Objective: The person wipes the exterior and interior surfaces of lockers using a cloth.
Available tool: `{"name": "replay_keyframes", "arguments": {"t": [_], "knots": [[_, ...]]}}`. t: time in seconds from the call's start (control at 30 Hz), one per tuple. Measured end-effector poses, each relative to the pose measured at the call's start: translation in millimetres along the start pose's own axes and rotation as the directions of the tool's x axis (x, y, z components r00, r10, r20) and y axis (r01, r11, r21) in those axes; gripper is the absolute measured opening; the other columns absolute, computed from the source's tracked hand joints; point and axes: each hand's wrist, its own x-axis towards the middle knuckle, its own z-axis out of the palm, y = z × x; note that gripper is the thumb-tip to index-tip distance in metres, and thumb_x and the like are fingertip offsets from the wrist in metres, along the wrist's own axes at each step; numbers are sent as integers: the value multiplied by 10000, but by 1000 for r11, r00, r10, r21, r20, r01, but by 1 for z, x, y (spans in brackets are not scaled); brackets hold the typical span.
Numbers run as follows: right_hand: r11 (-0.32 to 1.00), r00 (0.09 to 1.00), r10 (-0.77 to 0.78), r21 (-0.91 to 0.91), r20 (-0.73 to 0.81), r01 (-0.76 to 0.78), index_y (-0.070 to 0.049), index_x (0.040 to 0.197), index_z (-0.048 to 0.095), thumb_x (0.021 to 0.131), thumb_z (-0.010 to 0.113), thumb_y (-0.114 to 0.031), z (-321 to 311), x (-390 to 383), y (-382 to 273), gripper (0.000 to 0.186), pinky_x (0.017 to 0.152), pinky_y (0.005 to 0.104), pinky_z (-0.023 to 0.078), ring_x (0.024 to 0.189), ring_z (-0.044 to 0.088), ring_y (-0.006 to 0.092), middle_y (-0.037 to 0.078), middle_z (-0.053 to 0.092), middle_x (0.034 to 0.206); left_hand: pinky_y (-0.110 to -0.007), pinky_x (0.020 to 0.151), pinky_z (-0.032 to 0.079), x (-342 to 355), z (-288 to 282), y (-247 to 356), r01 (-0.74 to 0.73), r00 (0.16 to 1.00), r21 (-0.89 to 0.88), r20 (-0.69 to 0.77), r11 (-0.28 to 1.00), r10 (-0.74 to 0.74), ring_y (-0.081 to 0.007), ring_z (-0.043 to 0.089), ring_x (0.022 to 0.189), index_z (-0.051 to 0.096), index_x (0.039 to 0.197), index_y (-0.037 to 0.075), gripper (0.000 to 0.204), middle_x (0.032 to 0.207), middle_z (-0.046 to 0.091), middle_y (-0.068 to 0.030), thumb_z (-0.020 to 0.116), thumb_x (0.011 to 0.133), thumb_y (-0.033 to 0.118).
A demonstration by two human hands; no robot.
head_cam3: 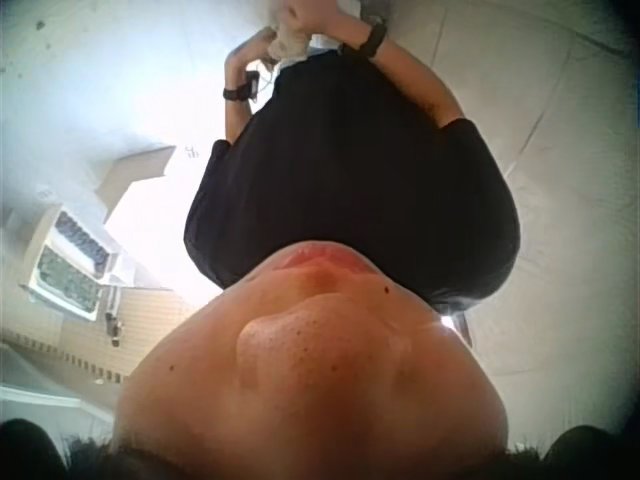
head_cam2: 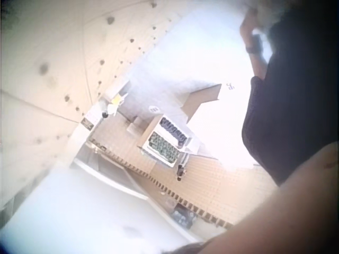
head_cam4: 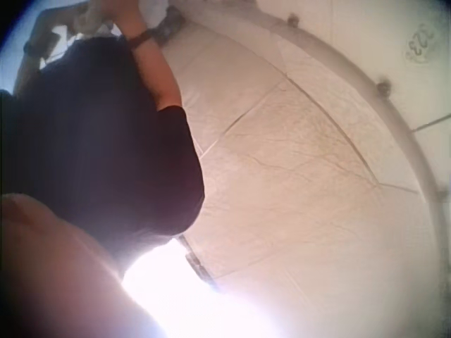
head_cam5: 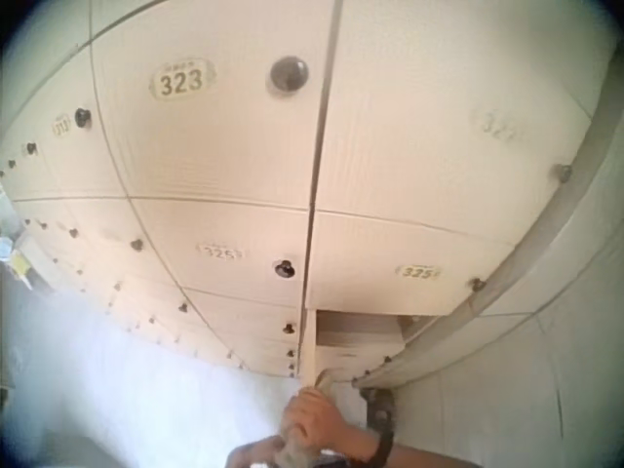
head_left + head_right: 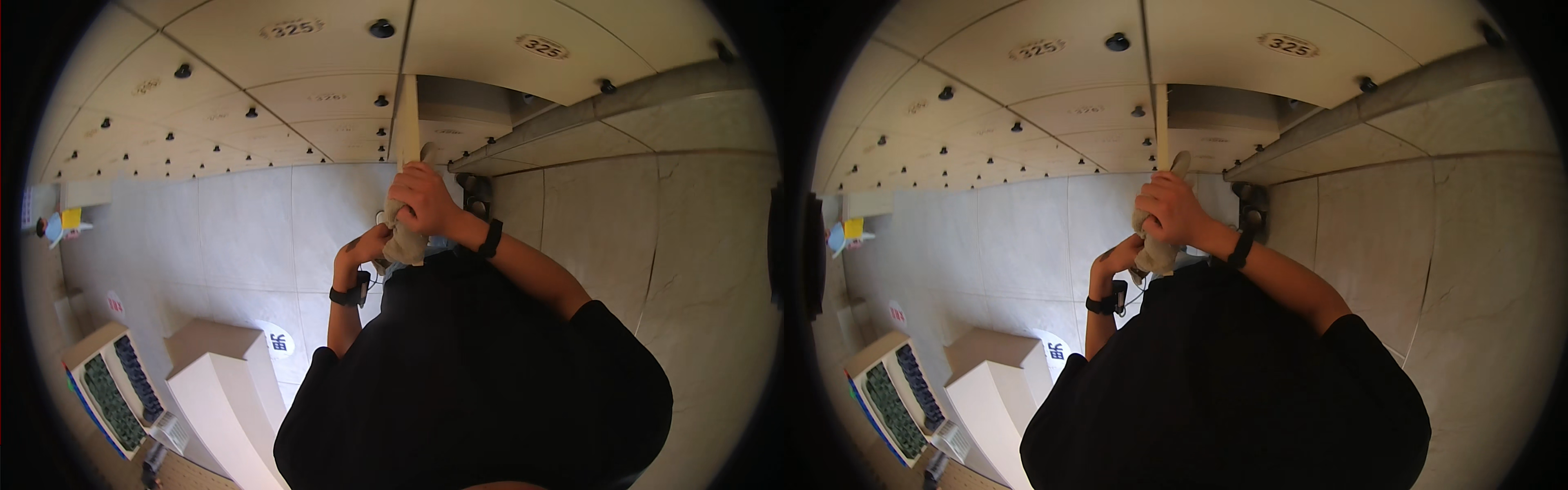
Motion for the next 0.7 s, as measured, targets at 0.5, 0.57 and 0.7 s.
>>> {"name": "replay_keyframes", "arguments": {"t": [0.5, 0.57, 0.7], "knots": [[985, 998, 69, 156, 13, -70, -29, 745, 595, 654, 562, -37, -111, -113, 24, 97, 980, 414, 454, 1177, 518, 325, 107, 589, 1090, -343, 868, 491, 110, 79, 63, 30, 990, 259, 123, 965, -64, -197, 587, 1042, 546, 1239, 48, 564, 1116, 627, -96, 703, 700, 105], [987, 994, 99, 129, -35, -94, -29, 751, 596, 670, 557, -37, -122, -131, 36, 90, 966, 420, 463, 1200, 509, 319, 100, 595, 1122, -356, 892, 487, 133, 93, 89, 41, 991, 319, 108, 947, -79, -203, 575, 1077, 536, 1242, 50, 599, 1155, 611, -104, 724, 676, 94], [982, 982, 170, 95, -77, -162, -8, 810, 612, 692, 534, -17, -149, -151, 59, 141, 973, 425, 456, 1172, 544, 321, 124, 598, 1203, -360, 915, 480, 183, 105, 97, 93, 988, 515, 59, 852, -143, -231, 583, 1088, 567, 1206, 53, 557, 1165, 617, -149, 737, 679, 117]]}}
